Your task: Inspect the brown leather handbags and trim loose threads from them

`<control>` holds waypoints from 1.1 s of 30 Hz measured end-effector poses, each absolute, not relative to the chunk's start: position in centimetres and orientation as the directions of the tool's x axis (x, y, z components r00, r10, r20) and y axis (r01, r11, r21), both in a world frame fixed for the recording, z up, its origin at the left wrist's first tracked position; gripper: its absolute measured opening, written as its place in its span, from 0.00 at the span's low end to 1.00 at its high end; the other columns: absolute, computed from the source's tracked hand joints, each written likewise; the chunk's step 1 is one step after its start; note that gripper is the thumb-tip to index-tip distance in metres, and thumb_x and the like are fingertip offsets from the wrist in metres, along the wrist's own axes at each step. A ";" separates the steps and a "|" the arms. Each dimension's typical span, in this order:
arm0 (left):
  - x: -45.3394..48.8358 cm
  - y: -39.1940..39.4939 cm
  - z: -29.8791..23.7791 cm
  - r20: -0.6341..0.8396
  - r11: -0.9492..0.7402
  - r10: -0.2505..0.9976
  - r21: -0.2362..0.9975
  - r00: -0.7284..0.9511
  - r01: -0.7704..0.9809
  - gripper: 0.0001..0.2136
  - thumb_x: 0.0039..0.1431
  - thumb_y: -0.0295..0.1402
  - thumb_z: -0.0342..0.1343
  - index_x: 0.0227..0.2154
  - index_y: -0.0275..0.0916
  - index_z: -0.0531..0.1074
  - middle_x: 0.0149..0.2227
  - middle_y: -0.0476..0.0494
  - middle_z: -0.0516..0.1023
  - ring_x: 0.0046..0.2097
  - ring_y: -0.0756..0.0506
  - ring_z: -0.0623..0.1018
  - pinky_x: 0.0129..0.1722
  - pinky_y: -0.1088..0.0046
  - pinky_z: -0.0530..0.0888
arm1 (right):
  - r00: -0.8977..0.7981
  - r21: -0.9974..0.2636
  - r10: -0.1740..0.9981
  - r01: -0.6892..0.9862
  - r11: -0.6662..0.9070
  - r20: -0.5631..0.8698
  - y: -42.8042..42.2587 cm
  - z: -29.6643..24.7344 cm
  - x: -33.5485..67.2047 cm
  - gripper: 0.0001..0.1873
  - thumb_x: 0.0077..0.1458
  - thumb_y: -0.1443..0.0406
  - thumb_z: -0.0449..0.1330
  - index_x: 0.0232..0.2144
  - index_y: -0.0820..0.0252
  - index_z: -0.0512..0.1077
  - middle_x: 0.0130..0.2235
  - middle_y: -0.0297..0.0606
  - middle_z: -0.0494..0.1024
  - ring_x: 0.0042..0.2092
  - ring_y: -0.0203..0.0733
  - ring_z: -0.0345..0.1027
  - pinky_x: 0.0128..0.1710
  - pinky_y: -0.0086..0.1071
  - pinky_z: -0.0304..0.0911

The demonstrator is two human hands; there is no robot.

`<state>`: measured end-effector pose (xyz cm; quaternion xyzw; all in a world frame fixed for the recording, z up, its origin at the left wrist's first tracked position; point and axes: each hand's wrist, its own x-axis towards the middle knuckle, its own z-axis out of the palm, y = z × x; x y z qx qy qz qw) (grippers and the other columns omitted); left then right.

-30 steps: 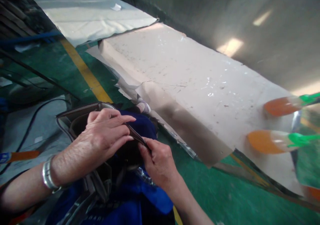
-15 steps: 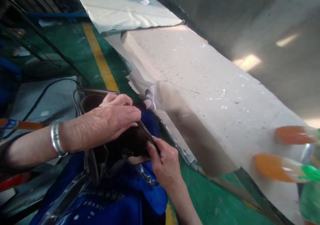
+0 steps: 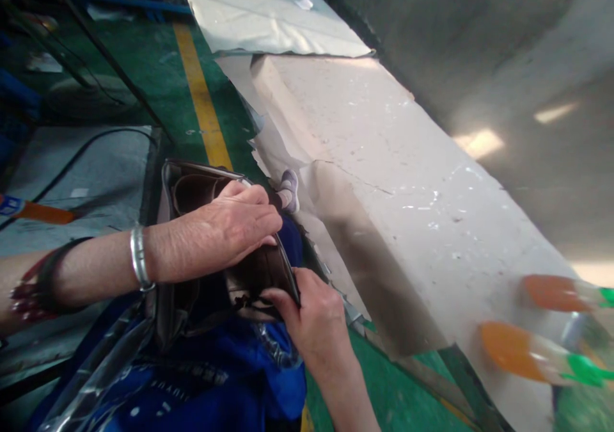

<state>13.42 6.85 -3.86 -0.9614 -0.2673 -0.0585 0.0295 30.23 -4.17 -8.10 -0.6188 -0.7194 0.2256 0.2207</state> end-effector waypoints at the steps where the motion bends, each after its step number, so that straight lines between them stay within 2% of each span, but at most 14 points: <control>1: 13.4 6.8 -3.8 0.122 -0.852 0.516 -0.031 0.848 0.523 0.05 0.59 0.30 0.51 0.27 0.37 0.66 0.29 0.45 0.71 0.36 0.43 0.68 0.34 0.64 0.59 | -0.144 -0.559 0.989 0.818 0.135 0.027 -4.0 -7.9 30.1 0.19 0.58 0.51 0.51 0.28 0.61 0.69 0.25 0.35 0.73 0.27 0.39 0.68 0.26 0.29 0.59; 4: 13.5 6.8 -3.8 0.129 -0.844 0.523 -0.058 0.843 0.533 0.06 0.59 0.31 0.52 0.27 0.37 0.67 0.29 0.46 0.71 0.36 0.43 0.68 0.33 0.64 0.58 | -0.154 -0.430 0.988 0.891 0.146 0.016 -3.8 -7.4 29.7 0.22 0.60 0.50 0.46 0.27 0.60 0.67 0.24 0.36 0.73 0.26 0.41 0.69 0.25 0.31 0.58; 8: 13.5 6.8 -4.0 0.164 -0.840 0.523 -0.068 0.836 0.539 0.06 0.57 0.31 0.54 0.26 0.37 0.66 0.28 0.45 0.72 0.36 0.42 0.68 0.32 0.63 0.59 | -0.153 -0.265 0.984 0.949 0.171 0.089 -3.9 -7.1 28.9 0.24 0.63 0.53 0.40 0.24 0.59 0.65 0.19 0.35 0.71 0.20 0.41 0.67 0.21 0.32 0.53; 13: 13.8 6.9 -4.0 0.105 -0.838 0.542 -0.008 0.834 0.545 0.05 0.59 0.30 0.50 0.29 0.37 0.68 0.31 0.44 0.72 0.38 0.40 0.68 0.34 0.61 0.61 | -0.180 -0.198 0.956 0.954 0.227 0.230 -3.6 -7.7 28.5 0.23 0.65 0.61 0.40 0.21 0.57 0.63 0.16 0.34 0.68 0.17 0.37 0.62 0.19 0.32 0.49; 18: 13.3 7.3 -3.7 0.086 -0.828 0.557 0.134 0.826 0.544 0.07 0.58 0.35 0.53 0.29 0.39 0.71 0.36 0.44 0.73 0.42 0.39 0.68 0.39 0.59 0.63 | -0.173 -0.263 0.951 0.934 0.241 0.256 -3.4 -9.0 29.1 0.22 0.64 0.63 0.41 0.19 0.57 0.61 0.17 0.33 0.66 0.17 0.36 0.60 0.20 0.31 0.48; 22: 11.6 7.9 -2.8 0.098 -0.844 0.536 0.106 0.839 0.527 0.05 0.54 0.35 0.57 0.27 0.40 0.73 0.45 0.43 0.72 0.48 0.36 0.66 0.42 0.56 0.62 | -0.188 -0.343 0.954 0.902 0.262 0.234 -3.4 -9.6 29.5 0.21 0.64 0.63 0.43 0.19 0.58 0.61 0.17 0.31 0.64 0.18 0.34 0.59 0.21 0.30 0.48; 25: 10.9 8.5 -2.6 0.112 -0.854 0.520 0.082 0.847 0.514 0.05 0.56 0.32 0.55 0.26 0.40 0.72 0.44 0.45 0.74 0.47 0.36 0.66 0.42 0.55 0.61 | -0.220 -0.371 0.946 0.880 0.298 0.238 -3.3 -9.7 29.7 0.20 0.63 0.64 0.43 0.20 0.58 0.61 0.17 0.31 0.63 0.19 0.33 0.58 0.22 0.29 0.48; 28: 11.1 9.1 -2.7 0.044 -0.833 0.550 0.089 0.834 0.545 0.05 0.56 0.32 0.54 0.27 0.40 0.72 0.40 0.46 0.75 0.45 0.37 0.66 0.40 0.56 0.61 | -0.248 -0.386 0.942 0.865 0.320 0.225 -3.3 -9.8 29.9 0.19 0.63 0.64 0.44 0.20 0.58 0.60 0.18 0.30 0.62 0.19 0.33 0.57 0.22 0.29 0.48; 33: 12.0 9.6 -2.8 -0.009 -0.800 0.592 0.110 0.806 0.589 0.05 0.57 0.33 0.53 0.28 0.42 0.72 0.38 0.48 0.75 0.45 0.38 0.66 0.41 0.57 0.59 | -0.220 -0.448 0.957 0.848 0.283 0.187 -3.1 -9.7 30.2 0.19 0.63 0.63 0.44 0.19 0.56 0.57 0.17 0.29 0.60 0.18 0.33 0.54 0.21 0.28 0.48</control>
